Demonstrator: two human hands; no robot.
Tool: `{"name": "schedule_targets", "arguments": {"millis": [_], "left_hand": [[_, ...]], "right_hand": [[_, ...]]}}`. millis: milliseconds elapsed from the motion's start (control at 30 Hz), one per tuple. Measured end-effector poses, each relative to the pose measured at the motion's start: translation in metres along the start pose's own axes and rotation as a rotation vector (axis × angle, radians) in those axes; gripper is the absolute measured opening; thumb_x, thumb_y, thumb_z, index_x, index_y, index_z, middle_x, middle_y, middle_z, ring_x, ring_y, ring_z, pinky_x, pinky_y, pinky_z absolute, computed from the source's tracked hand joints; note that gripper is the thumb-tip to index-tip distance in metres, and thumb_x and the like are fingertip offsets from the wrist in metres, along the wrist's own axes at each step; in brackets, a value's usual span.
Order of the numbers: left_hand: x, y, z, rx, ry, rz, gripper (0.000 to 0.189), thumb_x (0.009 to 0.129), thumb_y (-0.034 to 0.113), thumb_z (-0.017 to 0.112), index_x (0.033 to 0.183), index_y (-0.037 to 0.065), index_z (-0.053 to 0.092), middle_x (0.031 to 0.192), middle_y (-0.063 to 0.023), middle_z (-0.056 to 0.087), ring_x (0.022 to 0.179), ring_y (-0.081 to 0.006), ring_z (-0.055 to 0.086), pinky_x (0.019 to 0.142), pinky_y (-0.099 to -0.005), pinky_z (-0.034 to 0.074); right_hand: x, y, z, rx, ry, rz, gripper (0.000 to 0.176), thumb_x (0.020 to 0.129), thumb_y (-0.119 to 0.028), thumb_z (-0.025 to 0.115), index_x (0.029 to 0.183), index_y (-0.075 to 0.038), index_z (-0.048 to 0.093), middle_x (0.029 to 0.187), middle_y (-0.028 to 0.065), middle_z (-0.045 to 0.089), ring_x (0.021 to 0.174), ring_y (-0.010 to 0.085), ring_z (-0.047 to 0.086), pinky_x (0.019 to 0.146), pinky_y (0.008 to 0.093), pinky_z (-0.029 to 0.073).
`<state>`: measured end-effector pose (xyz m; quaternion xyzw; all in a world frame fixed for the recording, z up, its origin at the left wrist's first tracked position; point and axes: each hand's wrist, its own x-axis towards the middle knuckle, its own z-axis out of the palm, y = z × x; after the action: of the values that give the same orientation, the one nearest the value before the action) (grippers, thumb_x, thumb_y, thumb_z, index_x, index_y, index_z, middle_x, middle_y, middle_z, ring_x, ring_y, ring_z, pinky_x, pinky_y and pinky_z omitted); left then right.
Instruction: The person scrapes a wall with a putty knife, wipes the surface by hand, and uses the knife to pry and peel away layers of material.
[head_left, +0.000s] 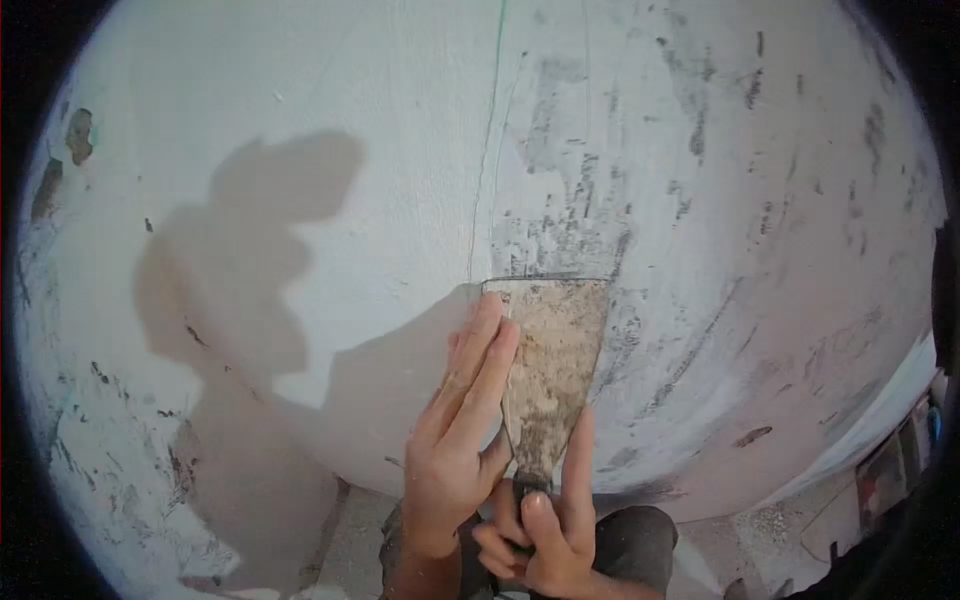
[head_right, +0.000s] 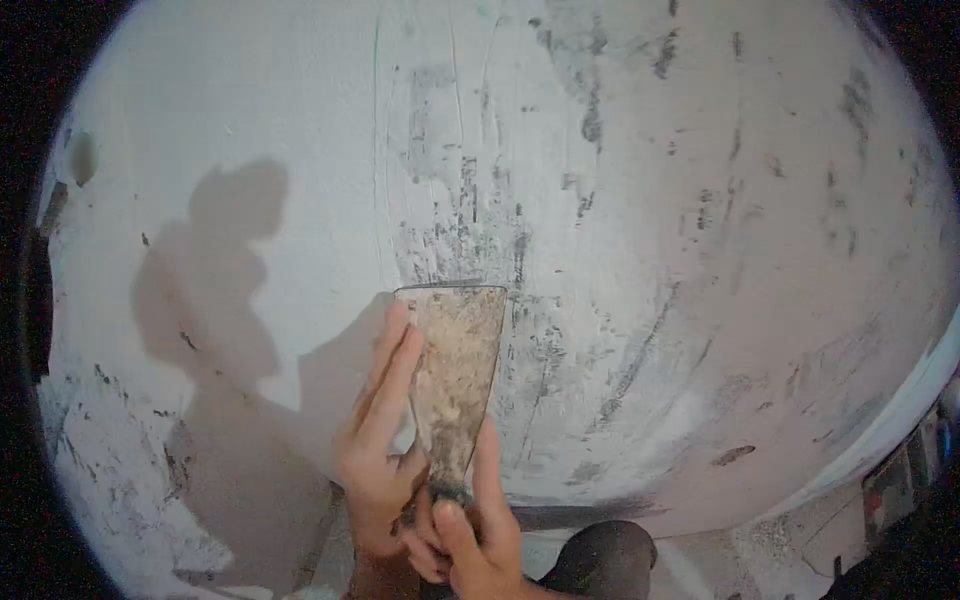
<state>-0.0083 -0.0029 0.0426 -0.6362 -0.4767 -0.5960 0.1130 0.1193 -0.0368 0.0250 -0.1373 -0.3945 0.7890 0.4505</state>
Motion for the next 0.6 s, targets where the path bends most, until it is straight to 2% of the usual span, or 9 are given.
{"name": "schedule_targets", "arguments": {"millis": [33,100,233,267,300,367,600], "left_hand": [[0.001,-0.001,0.001,0.034,0.013,0.023,0.079,0.068,-0.014,0.066,0.144,0.002,0.049,0.152,-0.0191,0.042,0.139,-0.0366,0.042,0.115,-0.0524,0.035],[-0.002,0.003,0.0,0.051,0.003,0.011,0.078,0.069,-0.014,0.066,0.144,0.001,0.049,0.152,-0.019,0.042,0.14,-0.0364,0.042,0.115,-0.0514,0.035],[-0.003,0.005,0.003,0.073,0.005,0.001,0.074,0.073,-0.013,0.064,0.144,0.0,0.048,0.153,-0.0202,0.041,0.14,-0.0368,0.042,0.116,-0.0501,0.035],[-0.003,0.005,0.004,0.084,-0.001,0.002,0.074,0.073,-0.013,0.064,0.144,0.0,0.048,0.153,-0.0202,0.041,0.14,-0.0368,0.042,0.116,-0.0501,0.035],[-0.003,0.005,0.005,0.087,0.01,-0.005,0.073,0.073,-0.014,0.062,0.144,-0.001,0.047,0.152,-0.0212,0.041,0.14,-0.0372,0.042,0.115,-0.0505,0.035],[0.0,0.005,0.006,0.094,0.02,-0.005,0.072,0.074,-0.015,0.06,0.144,-0.001,0.047,0.152,-0.0222,0.04,0.14,-0.0375,0.041,0.115,-0.0508,0.035],[0.002,0.008,0.006,0.111,0.048,-0.017,0.076,0.071,-0.02,0.054,0.144,-0.003,0.045,0.152,-0.0237,0.04,0.14,-0.0374,0.041,0.116,-0.0498,0.035]], "right_hand": [[-0.001,0.003,-0.003,0.008,-0.012,-0.005,0.077,0.106,-0.021,0.042,0.158,-0.03,-0.015,0.071,0.0066,0.039,0.048,0.0098,0.022,0.044,0.0278,0.026],[0.002,0.012,-0.015,0.078,-0.106,0.004,0.072,0.108,-0.017,0.041,0.158,-0.041,-0.005,0.074,0.0,0.036,0.051,0.0087,0.027,0.044,0.0222,0.026],[0.003,0.006,-0.021,0.065,-0.161,-0.018,0.072,0.108,-0.017,0.042,0.159,-0.037,-0.004,0.071,-0.0009,0.034,0.051,0.0088,0.028,0.044,0.0218,0.026],[0.004,0.008,-0.022,0.027,-0.163,-0.05,0.07,0.108,-0.018,0.042,0.16,-0.031,-0.002,0.069,-0.0015,0.033,0.05,0.0085,0.028,0.044,0.0222,0.027],[0.005,0.006,-0.023,0.039,-0.164,-0.047,0.07,0.108,-0.018,0.042,0.16,-0.031,-0.002,0.069,-0.0015,0.033,0.05,0.0085,0.028,0.044,0.0222,0.027],[0.01,-0.002,-0.025,-0.08,-0.161,-0.062,0.075,0.107,-0.02,0.04,0.159,-0.025,-0.013,0.069,0.0048,0.039,0.048,0.0092,0.025,0.044,0.0267,0.029],[0.014,0.004,-0.027,-0.257,-0.148,-0.128,0.072,0.107,-0.017,0.038,0.159,-0.021,-0.011,0.069,0.0018,0.038,0.049,0.0085,0.031,0.044,0.0251,0.033]]}}
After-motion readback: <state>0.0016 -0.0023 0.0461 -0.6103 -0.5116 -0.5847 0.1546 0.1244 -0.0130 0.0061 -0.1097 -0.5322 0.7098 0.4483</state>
